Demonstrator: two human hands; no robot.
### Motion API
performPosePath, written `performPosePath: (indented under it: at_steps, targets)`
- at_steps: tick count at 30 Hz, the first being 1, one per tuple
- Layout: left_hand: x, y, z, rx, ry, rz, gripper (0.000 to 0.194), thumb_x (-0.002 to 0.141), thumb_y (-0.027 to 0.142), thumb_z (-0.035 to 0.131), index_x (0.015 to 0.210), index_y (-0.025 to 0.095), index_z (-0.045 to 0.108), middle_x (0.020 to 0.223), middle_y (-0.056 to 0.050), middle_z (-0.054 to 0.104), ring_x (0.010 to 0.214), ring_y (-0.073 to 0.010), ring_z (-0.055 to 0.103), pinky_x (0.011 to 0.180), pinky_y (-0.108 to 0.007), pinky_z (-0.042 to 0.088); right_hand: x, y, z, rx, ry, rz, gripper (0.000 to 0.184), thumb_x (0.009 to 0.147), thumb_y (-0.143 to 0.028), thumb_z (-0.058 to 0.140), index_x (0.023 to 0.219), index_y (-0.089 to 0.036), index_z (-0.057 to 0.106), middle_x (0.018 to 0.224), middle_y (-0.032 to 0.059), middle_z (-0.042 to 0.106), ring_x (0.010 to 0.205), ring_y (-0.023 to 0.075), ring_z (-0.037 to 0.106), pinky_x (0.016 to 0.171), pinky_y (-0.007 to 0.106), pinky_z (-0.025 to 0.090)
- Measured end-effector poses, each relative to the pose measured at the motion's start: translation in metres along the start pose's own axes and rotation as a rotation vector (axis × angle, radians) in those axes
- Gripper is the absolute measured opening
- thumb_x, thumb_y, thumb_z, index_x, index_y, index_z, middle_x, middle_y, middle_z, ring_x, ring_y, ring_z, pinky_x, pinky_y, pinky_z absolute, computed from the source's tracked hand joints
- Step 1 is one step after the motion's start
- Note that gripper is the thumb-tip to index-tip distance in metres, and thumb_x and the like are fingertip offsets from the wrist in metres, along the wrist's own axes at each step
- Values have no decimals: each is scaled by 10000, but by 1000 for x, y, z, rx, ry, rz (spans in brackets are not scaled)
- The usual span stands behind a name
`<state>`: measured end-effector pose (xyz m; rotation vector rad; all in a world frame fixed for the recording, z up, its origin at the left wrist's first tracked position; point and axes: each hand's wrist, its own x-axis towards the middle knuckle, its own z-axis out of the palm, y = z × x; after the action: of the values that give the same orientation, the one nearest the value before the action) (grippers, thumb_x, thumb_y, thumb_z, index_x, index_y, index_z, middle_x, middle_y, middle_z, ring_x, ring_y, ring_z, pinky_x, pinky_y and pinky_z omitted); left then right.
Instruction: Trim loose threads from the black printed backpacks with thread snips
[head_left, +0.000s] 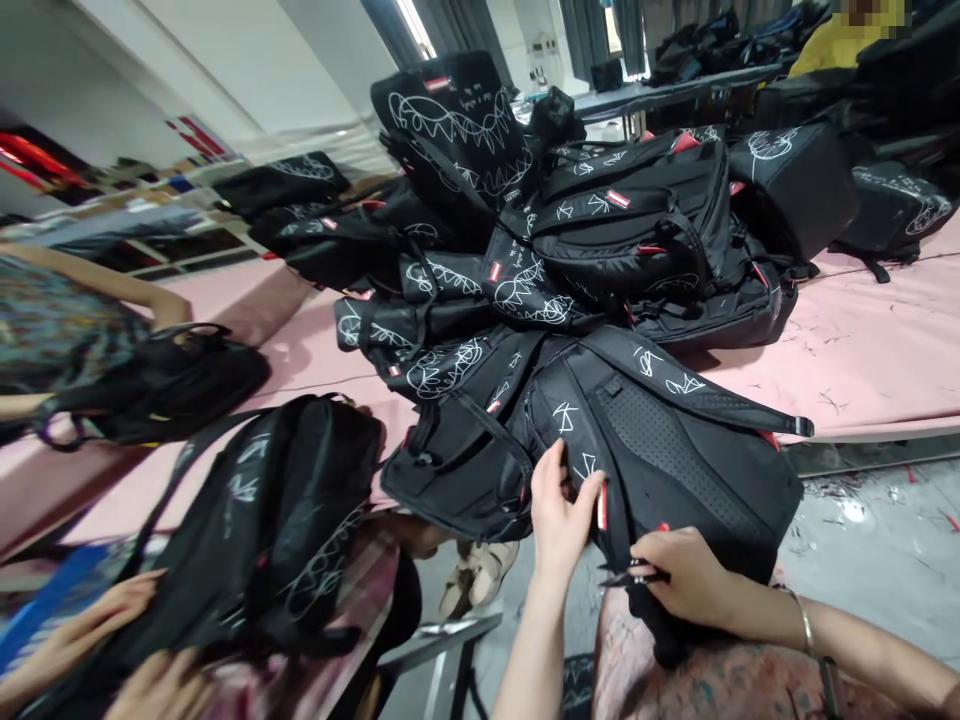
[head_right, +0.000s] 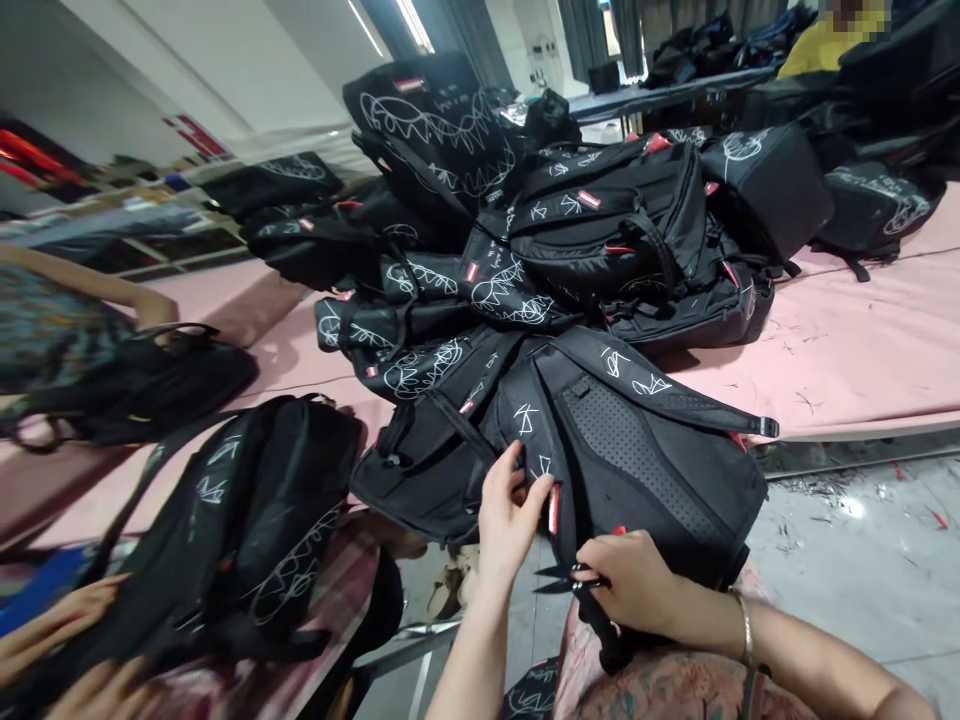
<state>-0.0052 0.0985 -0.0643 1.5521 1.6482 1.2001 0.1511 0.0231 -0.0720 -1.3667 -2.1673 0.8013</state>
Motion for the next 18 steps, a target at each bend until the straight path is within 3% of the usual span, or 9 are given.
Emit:
performPosePath:
  at_steps: [2, 4, 7, 10, 12, 14, 16, 18]
  targets:
    - [8, 9, -2, 199, -58, 63, 718, 535, 431, 741, 1166, 170, 519, 1292, -174, 435, 1161, -339, 452, 912, -474, 429, 2, -5, 1, -58, -79, -65, 96, 748, -167, 477, 785, -205, 558, 728, -3, 634, 666, 137, 572, 555, 231, 311]
    - [16, 14, -9, 199, -125, 18, 699, 498, 393, 757, 1120, 144, 556, 1247, -180, 494, 1178, -370, 432, 948, -507, 391, 3, -7, 1, -64, -147, -146, 166, 726, -161, 488, 850, -230, 575, 756, -12, 645, 694, 138, 581, 563, 228, 318]
    - [31, 11, -35, -233, -302, -199, 533, 667, 361, 625, 1138, 126, 545, 1095, -155, 622, 1061, -317, 554, 917, -480, 435, -1, -4, -3, -21, -156, -237, 205, 706, -161, 493, 861, -258, 587, 741, -33, 644, 685, 133, 578, 593, 226, 343]
    - [48, -4, -69, -802, -393, -398, 505, 799, 295, 456, 1229, 32, 450, 1046, -191, 646, 947, -266, 627, 880, -411, 479, -6, 14, -11, -2, -5, -242, 122, 720, -179, 469, 759, -220, 577, 688, -17, 625, 648, 137, 559, 612, 237, 370]
    - [55, -15, -84, -1056, -418, -461, 537, 842, 249, 373, 1301, -28, 337, 1075, -220, 627, 951, -238, 631, 890, -348, 479, -7, 34, -22, -54, 149, -201, 146, 746, -167, 428, 704, -196, 565, 652, 7, 602, 616, 143, 539, 598, 249, 386]
    - [60, -25, -90, -1210, -455, -481, 578, 881, 248, 288, 1362, -52, 174, 1112, -229, 604, 972, -216, 623, 909, -311, 464, -3, 59, -38, -151, 299, -146, 213, 773, -131, 384, 738, -181, 588, 687, 33, 605, 643, 153, 547, 612, 259, 414]
    - [62, -31, -88, -1289, -490, -465, 609, 909, 282, 216, 1380, -53, 25, 1150, -228, 581, 994, -205, 612, 945, -302, 434, 4, 84, -59, -269, 414, -108, 292, 792, -99, 358, 900, -169, 619, 870, 68, 626, 800, 178, 578, 702, 280, 451]
    - [63, -33, -84, -1321, -527, -440, 624, 920, 321, 177, 1377, -40, -49, 1190, -218, 556, 1026, -195, 595, 981, -292, 396, 11, 109, -79, -422, 465, -35, 361, 814, -104, 361, 1071, -196, 597, 1037, 73, 597, 867, 190, 588, 679, 277, 476]
